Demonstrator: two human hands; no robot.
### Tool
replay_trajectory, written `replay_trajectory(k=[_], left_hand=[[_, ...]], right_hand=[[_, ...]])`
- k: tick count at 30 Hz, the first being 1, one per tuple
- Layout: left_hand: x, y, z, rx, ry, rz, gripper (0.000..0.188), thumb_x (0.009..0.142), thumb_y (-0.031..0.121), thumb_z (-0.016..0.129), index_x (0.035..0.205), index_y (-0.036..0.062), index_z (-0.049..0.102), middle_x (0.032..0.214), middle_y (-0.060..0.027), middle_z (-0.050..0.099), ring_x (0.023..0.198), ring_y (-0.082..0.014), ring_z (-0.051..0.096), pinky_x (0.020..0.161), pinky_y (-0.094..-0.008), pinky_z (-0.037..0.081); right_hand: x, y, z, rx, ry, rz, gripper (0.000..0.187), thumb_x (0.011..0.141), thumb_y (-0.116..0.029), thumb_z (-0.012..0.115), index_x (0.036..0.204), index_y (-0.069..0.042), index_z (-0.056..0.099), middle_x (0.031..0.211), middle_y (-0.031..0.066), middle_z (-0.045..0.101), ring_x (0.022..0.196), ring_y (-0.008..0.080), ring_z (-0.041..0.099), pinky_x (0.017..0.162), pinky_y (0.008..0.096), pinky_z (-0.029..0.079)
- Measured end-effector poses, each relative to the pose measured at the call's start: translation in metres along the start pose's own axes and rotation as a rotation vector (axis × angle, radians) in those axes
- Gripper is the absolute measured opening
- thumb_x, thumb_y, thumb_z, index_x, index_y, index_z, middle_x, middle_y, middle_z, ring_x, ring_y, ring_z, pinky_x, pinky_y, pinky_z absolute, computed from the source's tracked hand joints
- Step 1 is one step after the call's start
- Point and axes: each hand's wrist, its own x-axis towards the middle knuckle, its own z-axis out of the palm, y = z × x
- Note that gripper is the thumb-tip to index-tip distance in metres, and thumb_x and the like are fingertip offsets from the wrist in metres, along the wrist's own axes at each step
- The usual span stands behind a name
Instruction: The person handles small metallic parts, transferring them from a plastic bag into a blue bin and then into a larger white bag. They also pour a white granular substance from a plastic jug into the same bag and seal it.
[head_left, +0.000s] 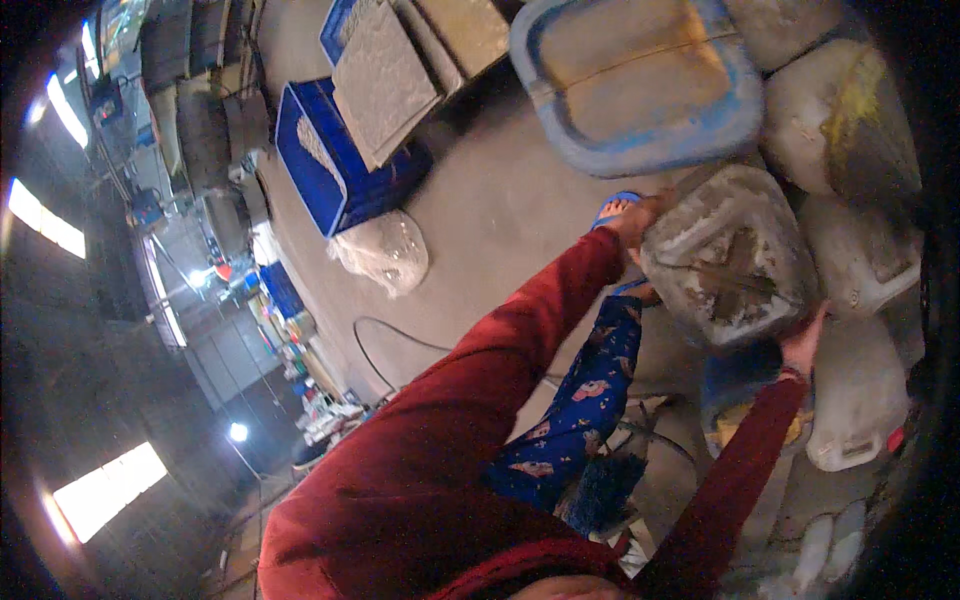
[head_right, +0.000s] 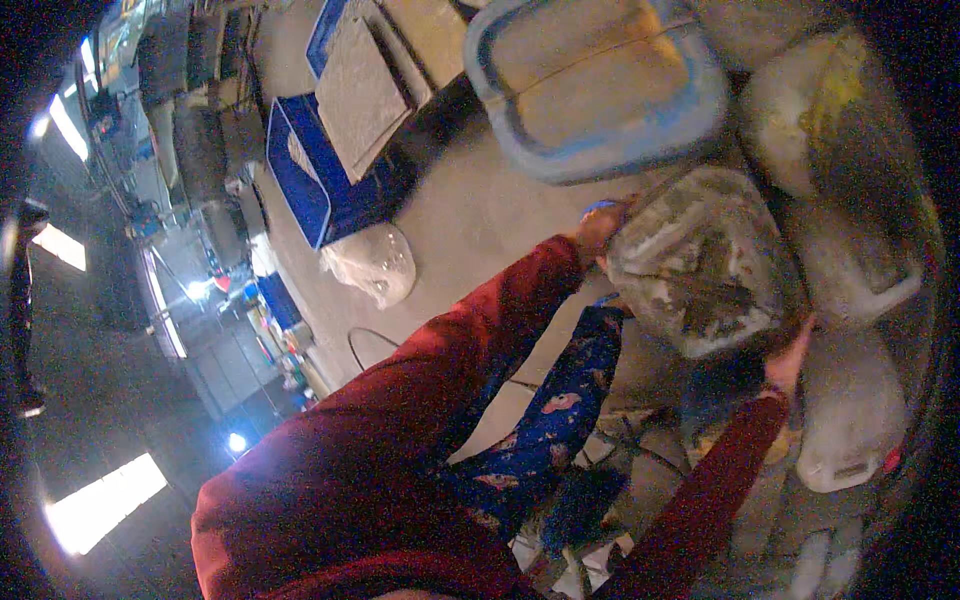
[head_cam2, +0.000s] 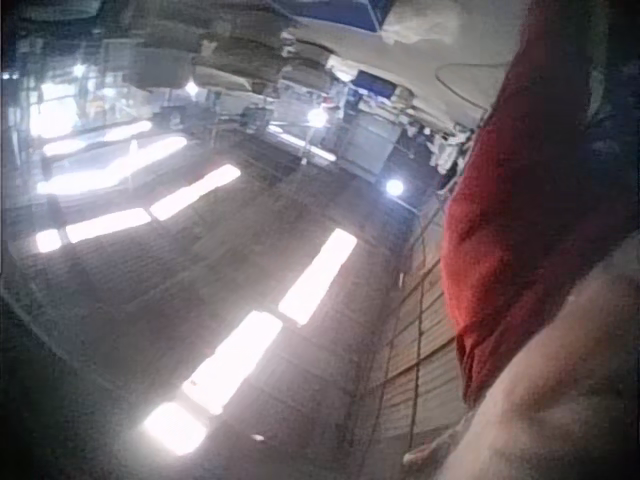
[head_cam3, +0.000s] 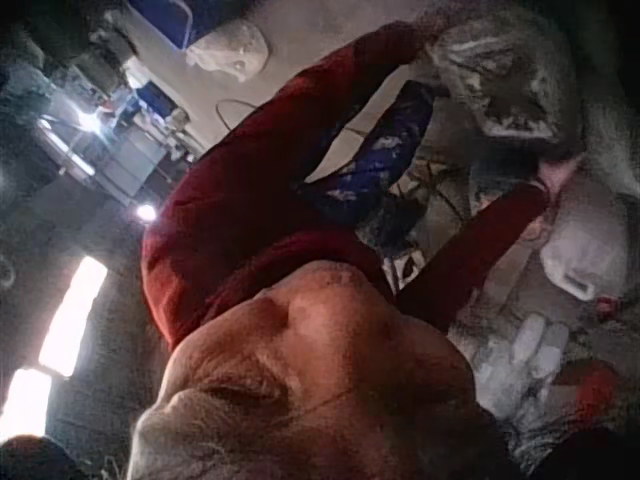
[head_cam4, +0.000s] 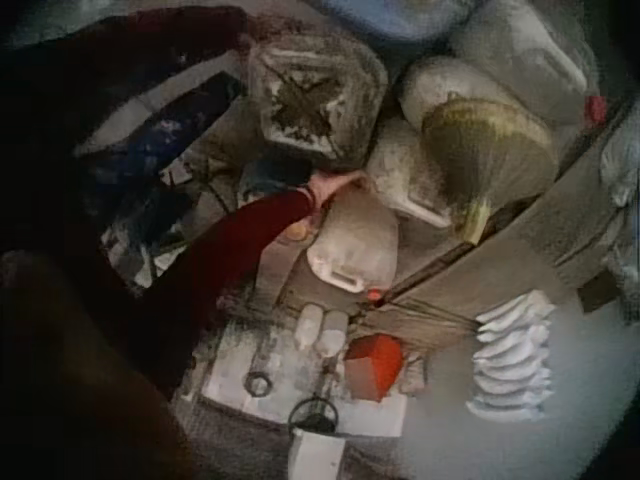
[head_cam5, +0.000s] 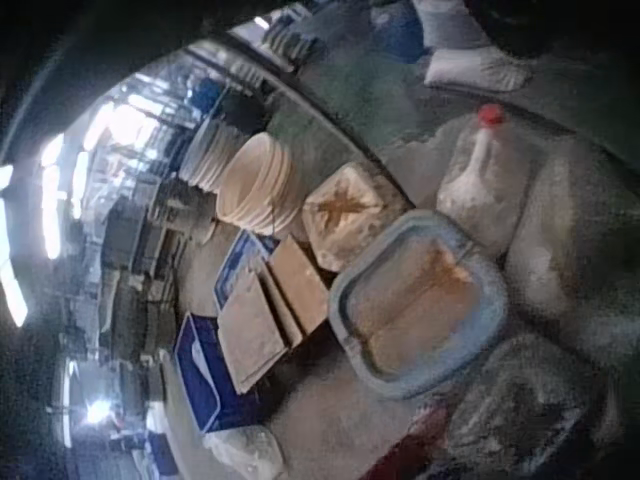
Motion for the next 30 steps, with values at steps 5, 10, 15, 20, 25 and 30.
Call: replay_trajectory(k=[5,10,15,20,25,30], left_hand=[[-0.044,0.031,0.007,-0.293,-0.128,0.031,0.066,0.090,0.046,0.040,0.140,0.0048,0.024,0.139,-0.0110,0.033,0.127,-0.0201,0.032,0.105,-0.0317,0.024],[-0.196,0.053,-0.014,-0.833,-0.276,0.095,0.077,0.085,0.037,0.056,0.144,0.0131,0.013,0.144,-0.0106,0.021,0.132,-0.0221,0.020,0.107,-0.0309,0.017],[-0.314,0.089,-0.068,-0.742,-0.395,0.342,0.092,0.076,0.053,0.062,0.144,0.0150,0.013,0.145,-0.0132,0.019,0.132,-0.0272,0.021,0.106,-0.0462,0.017],[-0.353,0.105,-0.119,-1.033,-0.623,0.041,0.092,0.082,0.067,0.040,0.143,0.0070,0.008,0.148,-0.0130,0.012,0.135,-0.0267,0.013,0.107,-0.0465,0.014],[-0.414,0.048,-0.118,-0.536,-0.104,0.101,0.082,0.090,0.051,0.040,0.141,-0.0013,0.004,0.149,-0.0128,0.003,0.138,-0.0218,0.001,0.110,-0.0321,0.006],[-0.423,-0.040,-0.147,-0.941,0.313,0.179,0.079,0.087,0.033,0.053,0.142,-0.0004,0.007,0.148,-0.0150,0.013,0.137,-0.0226,0.012,0.110,-0.0323,0.012]], right_hand=[[-0.060,0.053,-0.037,-0.076,0.103,-0.157,0.067,0.087,-0.052,0.047,0.138,-0.011,0.031,0.140,0.0065,0.033,0.128,0.0250,0.032,0.104,0.0393,0.028],[-0.250,0.054,-0.046,-0.613,0.306,-0.514,0.057,0.089,-0.040,0.045,0.136,-0.008,0.035,0.136,0.0099,0.038,0.122,0.0253,0.039,0.103,0.0391,0.031],[-0.371,-0.017,-0.014,-0.488,0.254,-0.287,0.057,0.091,-0.042,0.043,0.135,-0.006,0.035,0.133,0.0087,0.041,0.120,0.0239,0.041,0.100,0.0380,0.034],[-0.388,-0.047,0.038,-0.636,-0.010,-0.107,0.057,0.092,-0.043,0.041,0.134,-0.005,0.036,0.131,0.0074,0.044,0.117,0.0225,0.043,0.098,0.0368,0.036],[-0.359,0.069,0.127,-0.581,0.026,0.068,0.060,0.092,-0.048,0.038,0.132,-0.003,0.037,0.129,0.0067,0.045,0.116,0.0208,0.044,0.095,0.0341,0.039],[-0.287,0.167,0.233,-0.529,-0.332,0.036,0.059,0.091,-0.051,0.040,0.128,-0.005,0.044,0.123,0.0055,0.050,0.108,0.0182,0.049,0.091,0.0325,0.041]])
